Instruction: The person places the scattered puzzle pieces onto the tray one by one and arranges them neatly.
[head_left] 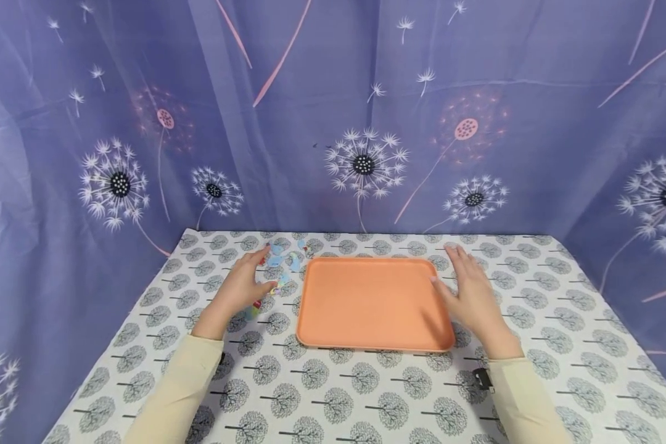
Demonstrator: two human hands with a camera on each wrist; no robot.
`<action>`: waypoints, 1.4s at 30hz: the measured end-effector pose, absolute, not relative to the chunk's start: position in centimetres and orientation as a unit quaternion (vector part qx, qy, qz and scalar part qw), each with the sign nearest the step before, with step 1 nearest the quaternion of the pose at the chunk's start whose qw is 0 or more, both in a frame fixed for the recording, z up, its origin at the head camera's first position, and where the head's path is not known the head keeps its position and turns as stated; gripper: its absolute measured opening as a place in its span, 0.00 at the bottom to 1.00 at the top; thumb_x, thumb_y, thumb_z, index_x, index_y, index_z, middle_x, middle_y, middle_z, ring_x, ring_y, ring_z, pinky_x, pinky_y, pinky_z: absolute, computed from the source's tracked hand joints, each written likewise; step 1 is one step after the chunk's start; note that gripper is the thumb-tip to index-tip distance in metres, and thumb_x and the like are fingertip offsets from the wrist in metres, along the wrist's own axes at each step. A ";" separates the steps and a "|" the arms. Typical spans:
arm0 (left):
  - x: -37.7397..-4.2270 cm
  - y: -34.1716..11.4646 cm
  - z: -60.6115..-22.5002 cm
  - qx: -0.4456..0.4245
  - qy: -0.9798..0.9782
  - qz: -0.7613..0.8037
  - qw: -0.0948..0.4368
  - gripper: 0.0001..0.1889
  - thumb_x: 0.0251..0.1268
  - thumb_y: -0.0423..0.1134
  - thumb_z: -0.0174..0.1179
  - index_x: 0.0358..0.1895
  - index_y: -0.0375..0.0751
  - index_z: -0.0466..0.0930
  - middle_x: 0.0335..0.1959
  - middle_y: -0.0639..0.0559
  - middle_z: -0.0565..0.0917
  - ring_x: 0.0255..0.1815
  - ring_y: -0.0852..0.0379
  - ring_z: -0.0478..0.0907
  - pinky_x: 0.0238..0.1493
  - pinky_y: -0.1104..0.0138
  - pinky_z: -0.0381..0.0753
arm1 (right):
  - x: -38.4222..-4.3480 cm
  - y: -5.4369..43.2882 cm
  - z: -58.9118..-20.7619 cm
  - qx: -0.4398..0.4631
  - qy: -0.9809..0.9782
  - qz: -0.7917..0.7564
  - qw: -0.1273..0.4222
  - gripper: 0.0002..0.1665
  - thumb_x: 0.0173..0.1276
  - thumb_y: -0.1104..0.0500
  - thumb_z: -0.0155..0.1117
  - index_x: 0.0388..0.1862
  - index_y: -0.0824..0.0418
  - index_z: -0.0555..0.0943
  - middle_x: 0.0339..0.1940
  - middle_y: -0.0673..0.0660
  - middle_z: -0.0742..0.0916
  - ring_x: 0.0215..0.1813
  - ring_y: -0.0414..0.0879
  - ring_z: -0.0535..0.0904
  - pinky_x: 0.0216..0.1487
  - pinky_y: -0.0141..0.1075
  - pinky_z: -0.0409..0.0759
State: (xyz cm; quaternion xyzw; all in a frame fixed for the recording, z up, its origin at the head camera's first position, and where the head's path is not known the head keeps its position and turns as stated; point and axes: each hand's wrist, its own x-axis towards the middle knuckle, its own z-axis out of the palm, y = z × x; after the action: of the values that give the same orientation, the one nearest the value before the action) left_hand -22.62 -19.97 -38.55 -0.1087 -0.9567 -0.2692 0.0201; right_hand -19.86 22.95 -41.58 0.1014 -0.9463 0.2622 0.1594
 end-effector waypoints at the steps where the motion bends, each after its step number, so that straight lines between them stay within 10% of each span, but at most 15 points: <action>1: -22.7 -20.3 -38.6 -0.106 -0.957 -0.269 0.013 0.41 0.59 0.37 0.67 0.74 0.35 0.55 0.66 0.30 0.66 0.61 0.33 0.68 0.53 0.44 0.78 | -19.9 23.1 -41.7 0.100 -0.945 0.269 0.158 0.43 0.73 0.45 0.55 0.78 0.60 0.50 0.76 0.69 0.55 0.72 0.73 0.50 0.71 0.68 0.47; 21: -22.4 -24.7 -41.4 0.017 -0.925 -0.356 -0.133 0.33 0.60 0.31 0.63 0.67 0.24 0.62 0.31 0.44 0.76 0.26 0.52 0.74 0.30 0.62 0.76 | -21.5 24.5 -43.5 0.073 -0.903 0.422 0.027 0.43 0.76 0.47 0.51 0.77 0.66 0.47 0.73 0.73 0.59 0.69 0.72 0.59 0.68 0.63 0.63; 42: -23.2 -24.4 -43.4 0.059 -0.910 -0.378 -0.161 0.29 0.52 0.26 0.68 0.61 0.27 0.71 0.39 0.38 0.77 0.31 0.52 0.80 0.35 0.61 0.85 | -23.2 26.8 -44.9 0.033 -0.803 0.581 -0.125 0.39 0.69 0.67 0.58 0.73 0.74 0.53 0.66 0.77 0.68 0.55 0.55 0.80 0.57 0.39 0.81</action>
State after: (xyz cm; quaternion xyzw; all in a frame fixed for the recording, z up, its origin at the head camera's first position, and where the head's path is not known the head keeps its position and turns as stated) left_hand -23.25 -24.35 -43.36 0.0587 -0.9098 -0.3779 -0.1611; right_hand -23.18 26.83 -44.92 0.0334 -0.8033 0.5812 -0.1253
